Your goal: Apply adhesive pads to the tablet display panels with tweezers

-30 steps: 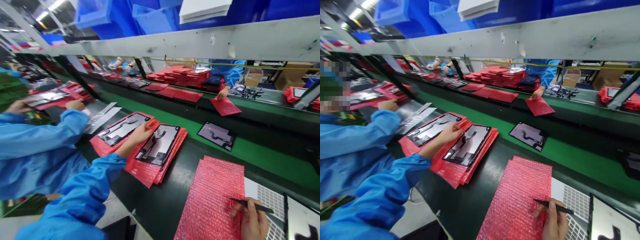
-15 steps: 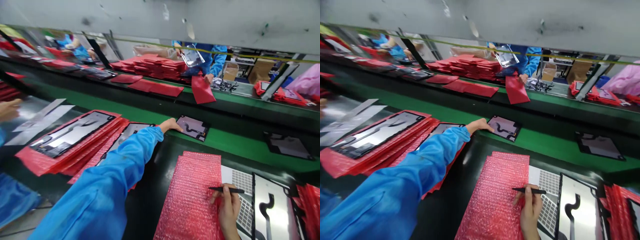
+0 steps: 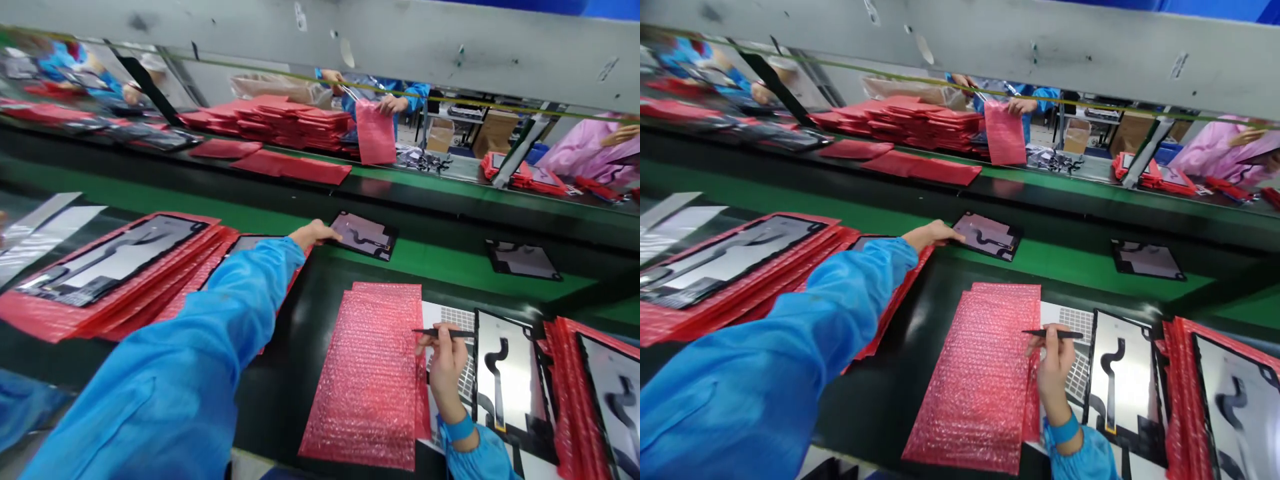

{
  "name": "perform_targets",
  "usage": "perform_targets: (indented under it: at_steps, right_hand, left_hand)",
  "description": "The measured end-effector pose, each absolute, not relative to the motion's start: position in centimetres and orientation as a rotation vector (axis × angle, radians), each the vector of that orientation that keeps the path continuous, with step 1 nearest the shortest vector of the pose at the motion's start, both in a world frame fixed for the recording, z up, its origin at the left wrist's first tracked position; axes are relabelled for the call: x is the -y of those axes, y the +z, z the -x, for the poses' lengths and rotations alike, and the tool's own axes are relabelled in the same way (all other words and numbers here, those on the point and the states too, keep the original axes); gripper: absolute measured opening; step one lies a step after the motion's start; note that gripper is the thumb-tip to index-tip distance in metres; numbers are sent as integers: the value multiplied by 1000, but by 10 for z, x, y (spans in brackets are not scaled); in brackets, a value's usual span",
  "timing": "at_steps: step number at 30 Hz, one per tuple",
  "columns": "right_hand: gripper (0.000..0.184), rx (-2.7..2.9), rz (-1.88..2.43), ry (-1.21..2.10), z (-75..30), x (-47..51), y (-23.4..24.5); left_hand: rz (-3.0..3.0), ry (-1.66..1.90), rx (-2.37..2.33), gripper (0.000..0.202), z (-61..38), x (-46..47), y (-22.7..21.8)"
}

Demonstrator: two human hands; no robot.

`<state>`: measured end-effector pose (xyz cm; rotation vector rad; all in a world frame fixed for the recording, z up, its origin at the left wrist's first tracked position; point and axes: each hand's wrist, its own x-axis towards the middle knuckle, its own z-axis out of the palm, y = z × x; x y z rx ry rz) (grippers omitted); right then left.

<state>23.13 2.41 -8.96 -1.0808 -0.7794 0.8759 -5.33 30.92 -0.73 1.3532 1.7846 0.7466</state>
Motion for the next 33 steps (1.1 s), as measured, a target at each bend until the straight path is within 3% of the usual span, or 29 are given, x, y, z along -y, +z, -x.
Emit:
perform_targets:
  at_steps: [5, 10, 17, 23, 29, 33]
  right_hand:
    - [36, 764, 1082, 815, -268, -29, -75]
    - [42, 841, 1207, 933, -316, -19, -70]
    - [46, 958, 1485, 1117, -328, 10, -77]
    - [44, 1014, 1580, 1108, -321, 19, -92]
    - [41, 1048, 1644, 1125, -323, 20, -90]
    - [42, 1053, 1661, 1133, -323, 19, -90]
  left_hand:
    - [-1260, 1147, -1675, 42, 50, -292, 12]
    - [-1302, 1253, -1372, 44, 61, -233, 27]
    - [-1260, 821, -1216, 50, 38, -122, -40]
    - [-1259, 661, -1187, 58, 24, -108, -89]
    - [-1599, 554, -1356, 61, 20, -110, -82]
    - [-2037, 242, -1750, 62, 14, -105, -62]
